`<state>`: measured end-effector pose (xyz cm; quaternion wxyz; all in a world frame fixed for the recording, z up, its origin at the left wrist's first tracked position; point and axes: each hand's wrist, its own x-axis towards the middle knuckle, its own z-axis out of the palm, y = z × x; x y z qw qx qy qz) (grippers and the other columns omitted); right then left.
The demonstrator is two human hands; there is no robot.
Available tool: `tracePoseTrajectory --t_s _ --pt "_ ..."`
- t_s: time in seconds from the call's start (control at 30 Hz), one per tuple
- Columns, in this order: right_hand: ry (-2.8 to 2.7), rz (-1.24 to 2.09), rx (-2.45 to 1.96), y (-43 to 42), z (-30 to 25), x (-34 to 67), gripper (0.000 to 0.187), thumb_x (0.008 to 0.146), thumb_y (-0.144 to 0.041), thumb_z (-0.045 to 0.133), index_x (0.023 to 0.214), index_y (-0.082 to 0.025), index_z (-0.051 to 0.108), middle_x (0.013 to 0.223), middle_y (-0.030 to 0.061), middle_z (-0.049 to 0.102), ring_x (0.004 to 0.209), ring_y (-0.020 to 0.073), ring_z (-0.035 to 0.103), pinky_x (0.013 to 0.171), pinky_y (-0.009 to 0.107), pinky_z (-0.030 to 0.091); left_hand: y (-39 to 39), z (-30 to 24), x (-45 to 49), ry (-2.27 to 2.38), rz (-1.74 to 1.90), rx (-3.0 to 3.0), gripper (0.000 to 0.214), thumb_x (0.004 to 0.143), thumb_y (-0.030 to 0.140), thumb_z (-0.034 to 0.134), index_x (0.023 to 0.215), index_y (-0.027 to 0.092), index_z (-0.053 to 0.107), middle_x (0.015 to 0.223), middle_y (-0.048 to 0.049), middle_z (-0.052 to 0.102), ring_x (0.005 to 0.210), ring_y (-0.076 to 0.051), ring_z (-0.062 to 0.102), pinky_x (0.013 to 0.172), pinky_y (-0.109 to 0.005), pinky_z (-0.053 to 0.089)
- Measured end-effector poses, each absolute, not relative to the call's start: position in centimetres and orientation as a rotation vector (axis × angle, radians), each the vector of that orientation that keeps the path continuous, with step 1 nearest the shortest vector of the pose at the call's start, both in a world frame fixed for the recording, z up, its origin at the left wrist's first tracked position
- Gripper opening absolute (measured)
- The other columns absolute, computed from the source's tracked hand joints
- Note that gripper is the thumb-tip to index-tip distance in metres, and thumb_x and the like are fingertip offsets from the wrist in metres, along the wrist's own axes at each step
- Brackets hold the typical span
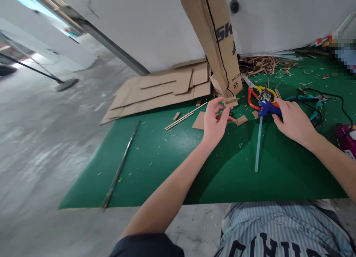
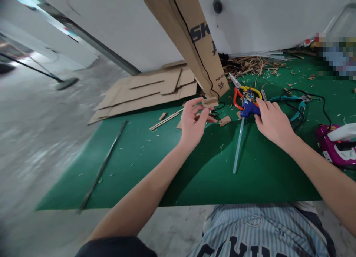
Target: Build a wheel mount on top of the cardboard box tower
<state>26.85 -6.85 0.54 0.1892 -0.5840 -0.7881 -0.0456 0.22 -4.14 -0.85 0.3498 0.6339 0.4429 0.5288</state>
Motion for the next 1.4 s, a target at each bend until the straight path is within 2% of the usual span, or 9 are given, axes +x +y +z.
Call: tracePoseTrajectory --t_s 0.1,0.23,0.4,0.53,0.77,1.2,1.4 --pt "-2.264 -0.202 -1.648 -6.6 0.2 26.8 0.047 0.096 -0.031 0.044 0.137 -0.008 0.051 0.109 0.0209 0.068 0.098 0.0375 0.059 0.078 0.051 0.051 -4.9 -0.5 0.6 1.106 1.292 1.772 0.031 0.096 0.029 0.058 0.125 0.023 0.050 0.100 -0.0036 0.071 0.060 -0.010 0.070 0.061 -0.024 0.060" --pt "-2.176 -0.343 -1.607 -7.2 0.9 26.4 0.047 0.096 -0.039 0.047 0.136 -0.015 0.051 0.116 0.0216 0.063 0.103 0.0397 0.056 0.080 0.055 0.047 -5.4 -0.3 0.8 1.086 1.242 1.861 0.031 0.094 0.023 0.057 0.125 0.021 0.053 0.094 -0.0019 0.072 0.061 -0.011 0.072 0.061 -0.023 0.059" --pt "-2.238 -0.247 -1.262 -8.7 2.2 25.3 0.033 0.097 -0.028 0.050 0.129 -0.024 0.056 0.113 0.0134 0.066 0.106 0.0324 0.058 0.088 0.048 0.043 -5.6 -0.3 0.9 1.018 1.153 1.877 0.031 0.092 0.021 0.060 0.122 0.021 0.055 0.102 -0.0051 0.075 0.064 -0.012 0.074 0.064 -0.025 0.061" --pt "-2.250 -0.215 -1.145 -9.2 2.0 24.2 0.022 0.099 -0.023 0.049 0.116 -0.023 0.063 0.107 0.0098 0.071 0.097 0.0266 0.060 0.084 0.043 0.043 -5.9 -0.2 1.2 0.950 1.063 1.885 0.029 0.092 0.021 0.059 0.122 0.020 0.056 0.104 -0.0061 0.077 0.067 -0.014 0.075 0.072 -0.029 0.064" --pt "-2.247 -0.164 -1.119 -8.7 1.5 24.2 0.019 0.101 -0.024 0.049 0.102 -0.022 0.068 0.098 0.0061 0.075 0.089 0.0231 0.060 0.080 0.039 0.042 -6.4 0.1 1.4 0.901 0.993 1.949 0.031 0.092 0.017 0.058 0.122 0.019 0.058 0.110 -0.0081 0.077 0.074 -0.016 0.077 0.073 -0.029 0.066" --pt "-2.200 -0.222 -1.075 -8.6 1.2 24.0 0.015 0.097 -0.021 0.056 0.093 -0.021 0.070 0.093 0.0042 0.075 0.085 0.0211 0.062 0.079 0.037 0.041 -7.0 0.9 2.3 0.860 0.994 1.645 0.031 0.089 0.023 0.064 0.119 0.017 0.059 0.111 -0.0090 0.074 0.070 -0.014 0.075 0.070 -0.028 0.066" --pt "-2.188 -0.286 -1.081 -8.6 1.2 24.0 0.015 0.097 -0.020 0.056 0.094 -0.022 0.071 0.094 0.0041 0.075 0.085 0.0205 0.060 0.078 0.036 0.040 -7.1 1.1 2.5 0.833 0.975 1.577 0.029 0.087 0.024 0.066 0.114 0.017 0.058 0.109 -0.0085 0.073 0.084 -0.017 0.075 0.068 -0.026 0.065"
